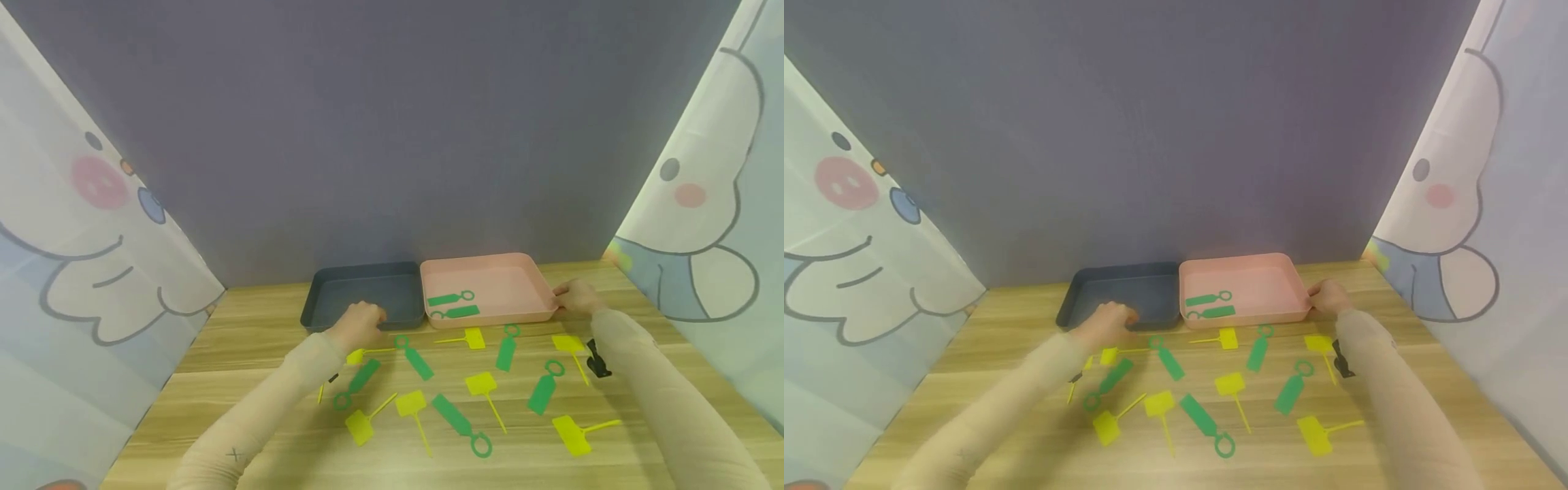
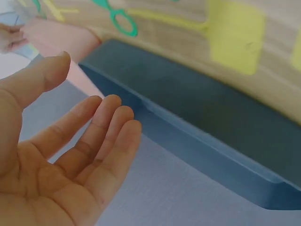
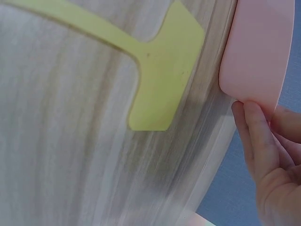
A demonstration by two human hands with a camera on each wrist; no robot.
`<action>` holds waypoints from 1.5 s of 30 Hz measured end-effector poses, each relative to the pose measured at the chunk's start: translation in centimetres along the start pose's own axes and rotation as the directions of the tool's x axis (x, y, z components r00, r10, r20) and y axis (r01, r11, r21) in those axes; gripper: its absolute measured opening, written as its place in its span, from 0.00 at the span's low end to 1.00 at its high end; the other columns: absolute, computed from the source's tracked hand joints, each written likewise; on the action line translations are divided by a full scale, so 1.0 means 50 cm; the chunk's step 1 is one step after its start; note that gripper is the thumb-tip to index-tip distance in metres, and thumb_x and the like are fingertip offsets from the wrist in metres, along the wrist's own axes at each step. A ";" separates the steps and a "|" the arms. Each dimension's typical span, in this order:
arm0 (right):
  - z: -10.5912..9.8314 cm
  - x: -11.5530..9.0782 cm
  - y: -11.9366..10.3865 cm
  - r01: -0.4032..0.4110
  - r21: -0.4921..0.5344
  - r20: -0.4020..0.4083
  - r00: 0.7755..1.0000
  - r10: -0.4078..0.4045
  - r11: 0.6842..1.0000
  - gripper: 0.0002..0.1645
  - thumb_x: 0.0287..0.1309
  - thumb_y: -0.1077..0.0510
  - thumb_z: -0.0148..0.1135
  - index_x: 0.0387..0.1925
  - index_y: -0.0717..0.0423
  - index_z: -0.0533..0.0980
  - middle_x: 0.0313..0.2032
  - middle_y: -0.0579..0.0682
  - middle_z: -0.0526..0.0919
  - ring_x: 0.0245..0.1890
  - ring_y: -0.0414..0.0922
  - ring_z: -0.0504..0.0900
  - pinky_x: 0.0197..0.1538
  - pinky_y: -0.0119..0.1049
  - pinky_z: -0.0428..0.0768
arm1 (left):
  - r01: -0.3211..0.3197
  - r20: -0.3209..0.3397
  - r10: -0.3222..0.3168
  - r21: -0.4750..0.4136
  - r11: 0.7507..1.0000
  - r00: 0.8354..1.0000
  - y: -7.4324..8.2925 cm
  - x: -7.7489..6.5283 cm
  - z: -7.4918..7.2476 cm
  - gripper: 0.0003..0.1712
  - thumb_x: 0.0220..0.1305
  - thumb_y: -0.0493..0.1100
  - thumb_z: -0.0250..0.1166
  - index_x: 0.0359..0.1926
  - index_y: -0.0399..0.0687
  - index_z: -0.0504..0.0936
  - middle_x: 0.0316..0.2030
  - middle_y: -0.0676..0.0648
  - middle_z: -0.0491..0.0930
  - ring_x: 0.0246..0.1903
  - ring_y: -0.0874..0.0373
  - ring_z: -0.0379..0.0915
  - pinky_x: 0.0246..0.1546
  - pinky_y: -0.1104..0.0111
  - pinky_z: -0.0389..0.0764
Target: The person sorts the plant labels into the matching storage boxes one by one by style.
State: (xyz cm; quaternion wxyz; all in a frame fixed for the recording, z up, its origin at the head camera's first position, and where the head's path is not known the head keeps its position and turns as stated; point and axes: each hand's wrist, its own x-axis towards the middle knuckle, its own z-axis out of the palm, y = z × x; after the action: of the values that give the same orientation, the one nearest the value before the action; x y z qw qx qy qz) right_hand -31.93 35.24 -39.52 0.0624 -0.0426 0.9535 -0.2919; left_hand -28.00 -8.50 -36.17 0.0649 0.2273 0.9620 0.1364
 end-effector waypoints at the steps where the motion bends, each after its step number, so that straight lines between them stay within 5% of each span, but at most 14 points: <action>1: 0.000 0.000 0.000 -0.002 0.002 0.002 1.000 0.002 1.000 0.22 0.55 0.63 0.54 0.46 0.80 0.71 0.43 0.72 0.78 0.40 0.57 0.80 0.47 0.50 0.78 | -0.008 -0.004 0.008 0.003 1.000 1.000 -0.003 -0.009 0.003 0.23 0.52 0.43 0.68 0.47 0.33 0.79 0.48 0.37 0.79 0.48 0.42 0.76 0.50 0.55 0.77; 12: 0.003 0.004 0.003 0.006 -0.015 -0.006 1.000 -0.006 1.000 0.22 0.54 0.62 0.55 0.45 0.78 0.72 0.42 0.70 0.80 0.38 0.55 0.81 0.47 0.51 0.77 | 0.032 0.004 -0.032 -0.057 0.998 0.999 -0.039 -0.087 0.065 0.22 0.50 0.41 0.68 0.45 0.30 0.79 0.44 0.34 0.80 0.43 0.41 0.78 0.45 0.55 0.80; 19: 0.004 0.005 0.006 0.006 0.011 0.000 1.000 -0.006 1.000 0.22 0.55 0.63 0.55 0.45 0.80 0.71 0.42 0.71 0.79 0.35 0.50 0.82 0.44 0.45 0.80 | 0.050 -0.053 -0.052 -0.037 0.998 0.997 -0.050 -0.116 0.111 0.13 0.44 0.44 0.72 0.24 0.39 0.79 0.20 0.50 0.75 0.23 0.60 0.69 0.24 0.74 0.77; 34: 0.000 -0.002 -0.001 -0.012 0.000 -0.003 1.000 0.012 1.000 0.22 0.56 0.63 0.53 0.46 0.80 0.71 0.44 0.72 0.77 0.38 0.55 0.81 0.48 0.50 0.77 | 0.071 -0.112 -0.058 0.118 0.990 0.992 -0.042 -0.117 0.125 0.12 0.43 0.43 0.73 0.22 0.38 0.80 0.20 0.49 0.73 0.21 0.61 0.67 0.19 0.78 0.73; 45: 0.004 0.002 -0.001 -0.016 0.061 0.004 1.000 0.016 0.998 0.22 0.56 0.65 0.52 0.46 0.83 0.69 0.41 0.72 0.79 0.31 0.45 0.83 0.37 0.37 0.83 | 0.005 -0.141 0.007 0.092 0.996 0.990 -0.035 -0.127 0.130 0.08 0.43 0.37 0.72 0.26 0.38 0.83 0.24 0.46 0.81 0.24 0.60 0.75 0.24 0.75 0.78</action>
State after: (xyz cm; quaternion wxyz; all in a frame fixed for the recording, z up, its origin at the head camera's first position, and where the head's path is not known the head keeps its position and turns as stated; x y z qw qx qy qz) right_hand -32.00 35.08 -39.65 0.0674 -0.0335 0.9442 -0.3205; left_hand -21.86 -11.39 -42.47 -0.0138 0.2203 0.9694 0.1079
